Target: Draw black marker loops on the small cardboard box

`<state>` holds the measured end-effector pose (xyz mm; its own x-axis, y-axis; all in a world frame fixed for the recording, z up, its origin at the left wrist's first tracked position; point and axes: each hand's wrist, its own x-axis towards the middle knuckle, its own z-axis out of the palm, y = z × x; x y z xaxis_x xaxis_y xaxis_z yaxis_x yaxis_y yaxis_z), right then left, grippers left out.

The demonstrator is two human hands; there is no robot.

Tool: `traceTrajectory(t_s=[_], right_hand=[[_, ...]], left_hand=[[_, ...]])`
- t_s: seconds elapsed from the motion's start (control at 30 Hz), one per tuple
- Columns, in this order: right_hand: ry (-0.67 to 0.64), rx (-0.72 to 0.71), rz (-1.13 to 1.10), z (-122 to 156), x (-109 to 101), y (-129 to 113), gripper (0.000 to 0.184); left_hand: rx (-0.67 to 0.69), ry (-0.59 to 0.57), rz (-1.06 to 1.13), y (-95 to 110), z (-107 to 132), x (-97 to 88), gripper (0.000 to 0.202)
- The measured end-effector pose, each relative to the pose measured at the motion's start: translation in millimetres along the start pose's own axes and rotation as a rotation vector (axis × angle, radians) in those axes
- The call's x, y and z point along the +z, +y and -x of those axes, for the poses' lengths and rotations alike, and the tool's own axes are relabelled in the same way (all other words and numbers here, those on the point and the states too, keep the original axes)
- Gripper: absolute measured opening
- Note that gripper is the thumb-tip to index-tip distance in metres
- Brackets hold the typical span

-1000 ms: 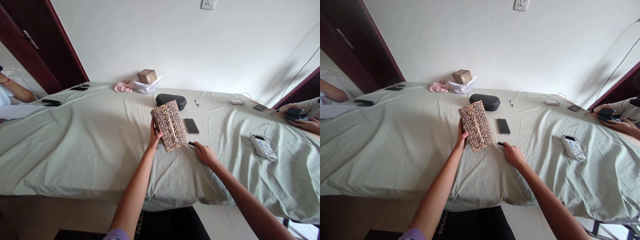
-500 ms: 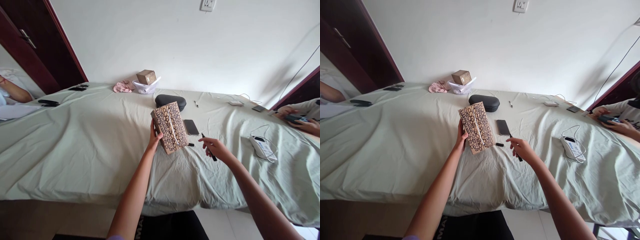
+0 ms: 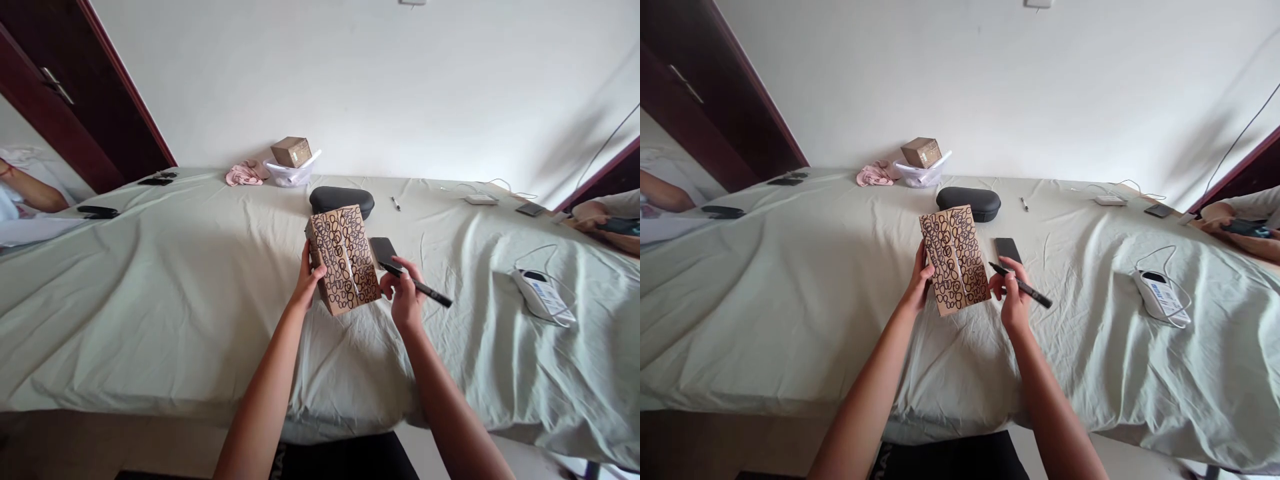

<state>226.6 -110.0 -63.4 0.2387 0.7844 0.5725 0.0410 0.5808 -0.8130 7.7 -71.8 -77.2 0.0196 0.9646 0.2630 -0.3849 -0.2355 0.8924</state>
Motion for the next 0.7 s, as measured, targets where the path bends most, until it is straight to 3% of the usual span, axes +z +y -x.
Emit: traceTrajectory(t_s=[0.13,0.27,0.5,0.7], right_hand=[[0.003,-0.092,0.168,9,-9,10,0.016],[-0.053,-0.045,0.144,12,-17,11,0.014],[-0.022,-0.128,0.307,10,-16,1,0.014],[-0.037,-0.066,0.314,9,-20,3,0.016]], left_hand=[[-0.015,0.006,0.001,-2,0,-0.4,0.114],[-0.02,0.006,-0.048,-5,0,-1.7,0.115],[-0.007,0.013,-0.056,-7,0,-1.6,0.113],[-0.003,0.015,-0.074,-9,0,-3.2,0.111]])
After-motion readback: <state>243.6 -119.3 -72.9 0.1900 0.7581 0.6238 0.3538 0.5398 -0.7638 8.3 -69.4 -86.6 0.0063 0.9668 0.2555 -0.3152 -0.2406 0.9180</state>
